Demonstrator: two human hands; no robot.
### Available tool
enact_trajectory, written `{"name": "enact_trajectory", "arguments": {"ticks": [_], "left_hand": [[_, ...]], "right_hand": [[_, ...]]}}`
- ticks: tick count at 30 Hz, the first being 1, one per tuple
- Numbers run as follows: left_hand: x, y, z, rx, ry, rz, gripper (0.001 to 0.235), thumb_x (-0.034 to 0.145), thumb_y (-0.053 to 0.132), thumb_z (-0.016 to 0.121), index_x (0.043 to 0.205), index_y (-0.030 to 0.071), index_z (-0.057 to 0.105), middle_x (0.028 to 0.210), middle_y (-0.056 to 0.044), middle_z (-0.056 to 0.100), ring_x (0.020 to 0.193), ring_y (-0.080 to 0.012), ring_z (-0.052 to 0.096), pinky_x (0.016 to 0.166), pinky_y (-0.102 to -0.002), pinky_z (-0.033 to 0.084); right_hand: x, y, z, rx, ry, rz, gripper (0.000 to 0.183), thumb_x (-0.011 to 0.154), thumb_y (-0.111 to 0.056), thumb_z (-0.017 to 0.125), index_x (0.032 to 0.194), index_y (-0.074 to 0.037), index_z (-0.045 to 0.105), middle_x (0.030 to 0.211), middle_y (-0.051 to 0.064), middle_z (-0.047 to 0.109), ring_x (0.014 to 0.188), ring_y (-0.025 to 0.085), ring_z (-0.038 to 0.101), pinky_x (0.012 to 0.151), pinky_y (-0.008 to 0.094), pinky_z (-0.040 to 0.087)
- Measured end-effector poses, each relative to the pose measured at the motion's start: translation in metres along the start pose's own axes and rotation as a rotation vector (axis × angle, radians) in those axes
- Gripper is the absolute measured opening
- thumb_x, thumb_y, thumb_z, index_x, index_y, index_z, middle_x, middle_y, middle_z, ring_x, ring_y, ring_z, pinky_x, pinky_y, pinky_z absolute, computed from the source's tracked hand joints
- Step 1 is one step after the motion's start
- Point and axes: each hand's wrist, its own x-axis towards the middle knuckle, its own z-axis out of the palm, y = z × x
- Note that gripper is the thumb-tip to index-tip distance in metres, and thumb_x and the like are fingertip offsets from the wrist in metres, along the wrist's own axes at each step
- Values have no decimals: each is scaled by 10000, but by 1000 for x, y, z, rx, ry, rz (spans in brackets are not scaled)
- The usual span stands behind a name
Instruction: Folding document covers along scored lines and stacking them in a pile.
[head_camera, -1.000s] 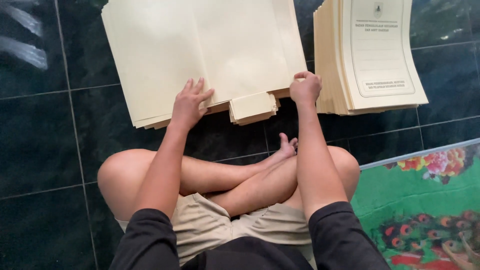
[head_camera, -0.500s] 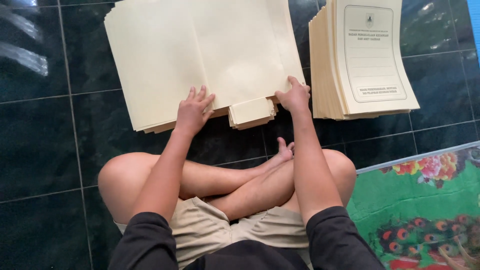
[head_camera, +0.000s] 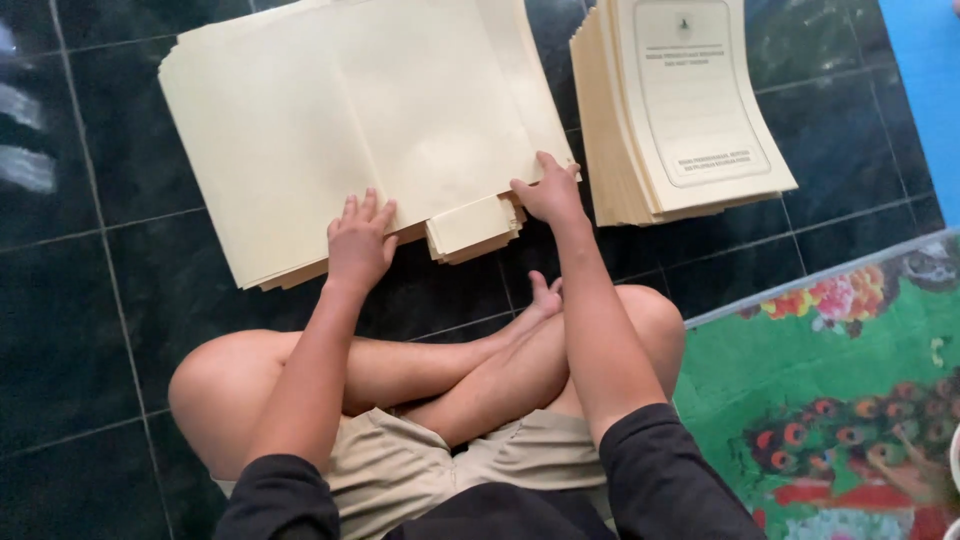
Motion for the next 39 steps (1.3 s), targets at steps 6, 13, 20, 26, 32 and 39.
{"name": "enact_trajectory", "arguments": {"ticks": [6,13,20,26,32,39], "left_hand": [[20,2,-8,-100,51,109,461,805,211,619,1247,276,736,1427,-88,638,1335,-335,584,949,-527,531],[70,162,-36,-816,204,233,167,929,203,746,1096,210,765,1069,-25,768,958,-254,758,785,-335,551],[107,321,-44,-1019,-128,142,338,907,408,721,788,95,763,628,-13,698,622,-151,677,624,-279,539],[145,367,4,-884,-319,-22,579,856,687,697,559,190,708,424,10,593,474,-179,656,585,-301,537],[149,361,20,-948,-343,-64,539,849,558,785,538,136,662,404,-10,574,430,-162,629,519,-263,499],[127,346,7,-1091,-247,-40,376,939,372,694,695,87,711,470,-40,615,473,-151,659,541,-258,520]], "right_hand": [[-95,-34,-86,227,45,-160,689,947,-398,729,1518,-99,483,1563,311,382,1480,417,383,1236,481,336],[-124,0,-152,439,151,-288,527,963,-413,709,1405,-147,601,1472,195,553,1328,386,577,1145,505,448],[-78,85,-193,744,436,-264,384,939,-247,718,1266,-55,659,1174,199,710,976,190,736,876,314,611],[-44,118,-186,847,462,-26,389,918,-385,766,1205,-126,718,1032,103,749,866,114,708,828,320,579],[-31,111,-185,878,414,-29,385,909,-392,775,1183,-126,725,982,78,755,846,107,713,810,295,564],[-40,104,-187,879,357,-98,416,926,-359,771,1234,-87,701,1026,105,738,894,145,711,855,342,559]]}}
